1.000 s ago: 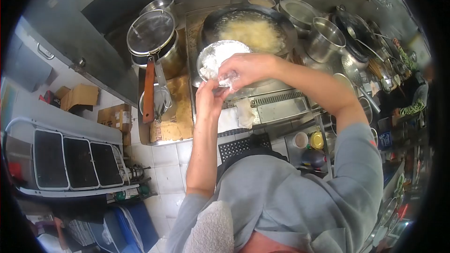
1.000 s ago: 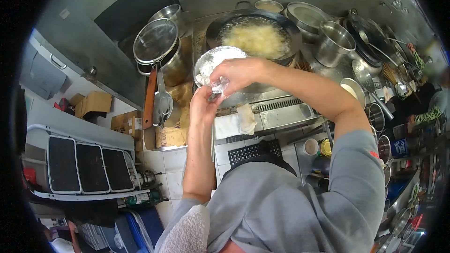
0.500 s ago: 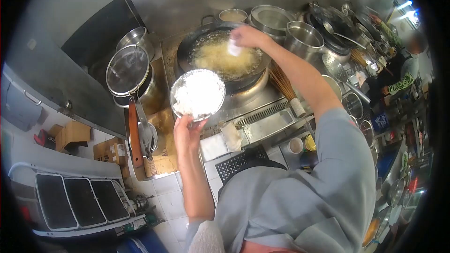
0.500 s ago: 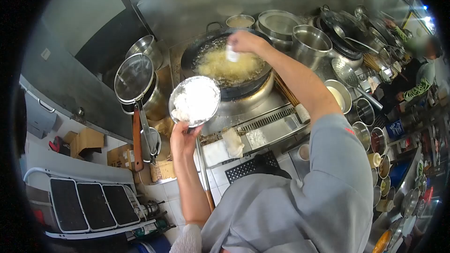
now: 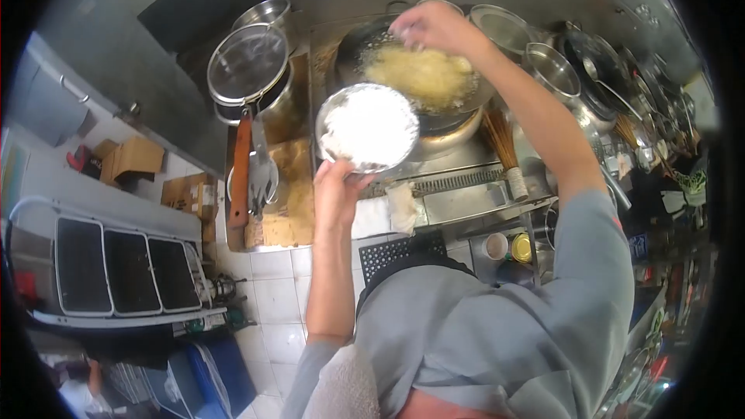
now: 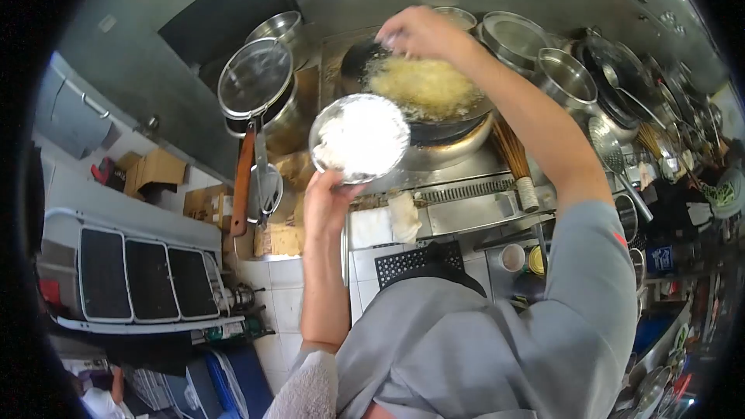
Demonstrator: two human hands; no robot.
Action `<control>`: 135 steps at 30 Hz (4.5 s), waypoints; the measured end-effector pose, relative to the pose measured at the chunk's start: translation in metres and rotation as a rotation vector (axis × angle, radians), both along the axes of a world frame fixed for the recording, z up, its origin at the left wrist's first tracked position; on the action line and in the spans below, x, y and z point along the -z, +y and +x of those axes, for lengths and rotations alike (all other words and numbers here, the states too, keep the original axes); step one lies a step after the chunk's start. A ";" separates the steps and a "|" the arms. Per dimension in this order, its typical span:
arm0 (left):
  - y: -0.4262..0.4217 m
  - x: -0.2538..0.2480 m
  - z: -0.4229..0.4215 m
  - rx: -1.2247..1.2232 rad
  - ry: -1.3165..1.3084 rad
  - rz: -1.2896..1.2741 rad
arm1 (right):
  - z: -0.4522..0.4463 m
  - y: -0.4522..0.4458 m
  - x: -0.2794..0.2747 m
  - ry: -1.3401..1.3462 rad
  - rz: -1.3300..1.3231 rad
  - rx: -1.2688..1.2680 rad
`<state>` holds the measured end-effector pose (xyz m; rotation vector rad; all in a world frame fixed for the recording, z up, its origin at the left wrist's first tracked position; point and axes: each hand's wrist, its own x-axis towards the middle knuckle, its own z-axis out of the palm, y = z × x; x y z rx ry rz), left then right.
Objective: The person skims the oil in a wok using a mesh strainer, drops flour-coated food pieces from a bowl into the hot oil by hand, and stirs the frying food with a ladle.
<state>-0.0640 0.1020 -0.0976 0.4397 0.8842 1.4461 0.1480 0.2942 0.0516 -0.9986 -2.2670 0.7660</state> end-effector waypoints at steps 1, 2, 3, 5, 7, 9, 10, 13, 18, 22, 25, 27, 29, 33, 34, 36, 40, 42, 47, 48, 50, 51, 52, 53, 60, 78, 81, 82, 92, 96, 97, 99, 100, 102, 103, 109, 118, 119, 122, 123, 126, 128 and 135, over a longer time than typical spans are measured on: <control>-0.003 -0.007 0.004 -0.017 -0.035 -0.004 | -0.017 -0.016 0.005 -0.134 0.055 -0.168; -0.006 -0.010 0.006 -0.012 -0.021 -0.003 | -0.030 -0.031 0.008 -0.271 0.112 -0.330; -0.009 -0.012 0.008 -0.003 -0.006 -0.001 | -0.042 -0.050 0.010 -0.375 0.091 -0.385; -0.013 -0.016 0.013 0.011 0.022 0.032 | -0.060 -0.072 0.019 -0.480 0.117 -0.460; -0.015 -0.013 0.016 0.033 0.026 0.045 | -0.070 -0.079 0.042 -0.456 0.221 -0.476; -0.019 -0.014 0.018 0.027 0.019 0.052 | -0.077 -0.093 0.055 -0.403 0.332 -0.466; -0.020 -0.014 0.017 0.043 0.026 0.072 | -0.078 -0.101 0.059 -0.457 0.349 -0.426; -0.020 -0.003 0.016 0.058 0.042 0.106 | -0.080 -0.115 0.071 -0.533 0.396 -0.338; -0.018 0.006 0.021 0.011 0.094 0.076 | -0.091 -0.120 0.097 -0.605 0.458 -0.176; -0.014 0.009 0.025 0.027 -0.001 0.078 | -0.090 -0.100 0.097 -0.583 0.395 -0.169; -0.006 0.002 0.023 0.067 -0.007 0.038 | -0.068 -0.066 0.078 -0.422 0.286 -0.245; -0.002 -0.002 0.024 0.032 -0.023 0.035 | -0.055 -0.050 0.065 -0.381 0.201 -0.300; 0.003 -0.006 0.024 0.014 -0.038 0.035 | -0.045 -0.042 0.054 -0.413 0.073 -0.330; 0.010 -0.006 0.021 0.022 -0.073 0.053 | -0.040 -0.039 0.060 -0.406 0.178 -0.282; 0.013 -0.005 0.021 0.025 -0.085 0.058 | -0.039 -0.038 0.056 -0.359 0.190 -0.246; 0.015 -0.009 0.022 0.032 -0.070 0.044 | -0.040 -0.039 0.054 -0.339 0.186 -0.214; 0.022 0.002 0.023 0.047 -0.037 0.042 | -0.044 -0.044 0.039 -0.360 0.183 -0.155; 0.021 -0.001 0.024 0.046 -0.058 0.047 | -0.045 -0.044 0.038 -0.350 0.178 -0.152; 0.026 -0.003 0.021 0.041 -0.028 0.047 | -0.036 -0.031 0.028 -0.267 0.205 -0.190; 0.028 -0.002 0.020 0.040 -0.032 0.037 | -0.034 -0.028 0.033 -0.310 0.249 -0.210; 0.032 -0.004 0.018 0.038 -0.036 0.036 | -0.034 -0.023 0.041 -0.395 0.342 -0.245; 0.031 -0.004 0.018 0.035 -0.039 0.043 | -0.034 -0.018 0.037 -0.392 0.329 -0.213; 0.031 -0.006 0.017 0.031 -0.043 0.050 | -0.035 -0.011 0.029 -0.324 0.320 -0.163; 0.031 -0.007 0.017 0.019 -0.045 0.052 | -0.036 0.001 0.019 -0.255 0.314 -0.115; 0.008 0.021 0.005 -0.098 -0.025 -0.052 | -0.062 0.105 0.049 -0.277 0.276 0.074; -0.005 0.008 0.004 -0.049 -0.009 -0.005 | -0.076 -0.011 0.024 -0.437 0.171 -0.382; -0.006 -0.001 0.013 0.002 -0.031 0.061 | -0.078 -0.054 0.051 -0.333 0.131 -0.438; -0.008 -0.002 0.017 0.009 -0.033 0.080 | -0.080 -0.070 0.052 -0.290 0.133 -0.463; -0.014 0.001 0.026 0.058 -0.039 0.069 | -0.041 -0.078 0.062 -0.346 0.228 -0.280; -0.004 0.000 0.029 0.021 -0.039 0.048 | -0.031 -0.070 0.062 -0.428 0.209 -0.292; 0.000 -0.001 0.030 0.011 -0.046 0.047 | -0.029 -0.064 0.057 -0.349 0.223 -0.276; 0.005 -0.002 0.034 -0.004 -0.069 0.049 | -0.022 -0.048 0.050 -0.282 0.225 -0.231; 0.007 0.000 0.035 -0.009 -0.065 0.041 | -0.021 -0.040 0.051 -0.288 0.207 -0.207; 0.012 0.003 0.035 -0.028 -0.055 0.028 | -0.017 -0.013 0.045 -0.276 0.187 -0.113; 0.011 0.005 0.036 -0.055 -0.050 0.016 | -0.015 0.009 0.037 -0.261 0.185 -0.052; -0.002 0.024 0.031 -0.086 -0.030 -0.046 | -0.007 0.158 0.120 -0.890 0.364 -0.029; 0.000 0.020 0.022 -0.133 -0.036 -0.040 | -0.036 0.138 0.065 -0.061 0.797 0.029; 0.003 0.016 0.023 -0.117 -0.054 -0.034 | -0.050 0.097 0.047 -0.051 0.555 -0.083; 0.007 0.009 0.024 -0.077 -0.066 0.023 | -0.084 -0.034 0.017 -0.396 0.169 -0.414; 0.008 0.007 0.026 -0.065 -0.059 0.038 | -0.085 -0.056 0.030 -0.378 0.238 -0.478; 0.006 0.007 0.026 -0.046 -0.014 0.031 | -0.095 -0.081 0.052 -0.494 0.238 -0.548; 0.008 0.014 0.026 -0.002 -0.015 0.021 | -0.082 -0.075 0.065 -0.497 0.164 -0.548; 0.013 0.015 0.015 0.054 -0.094 0.009 | -0.038 -0.038 0.019 -0.260 0.084 -0.306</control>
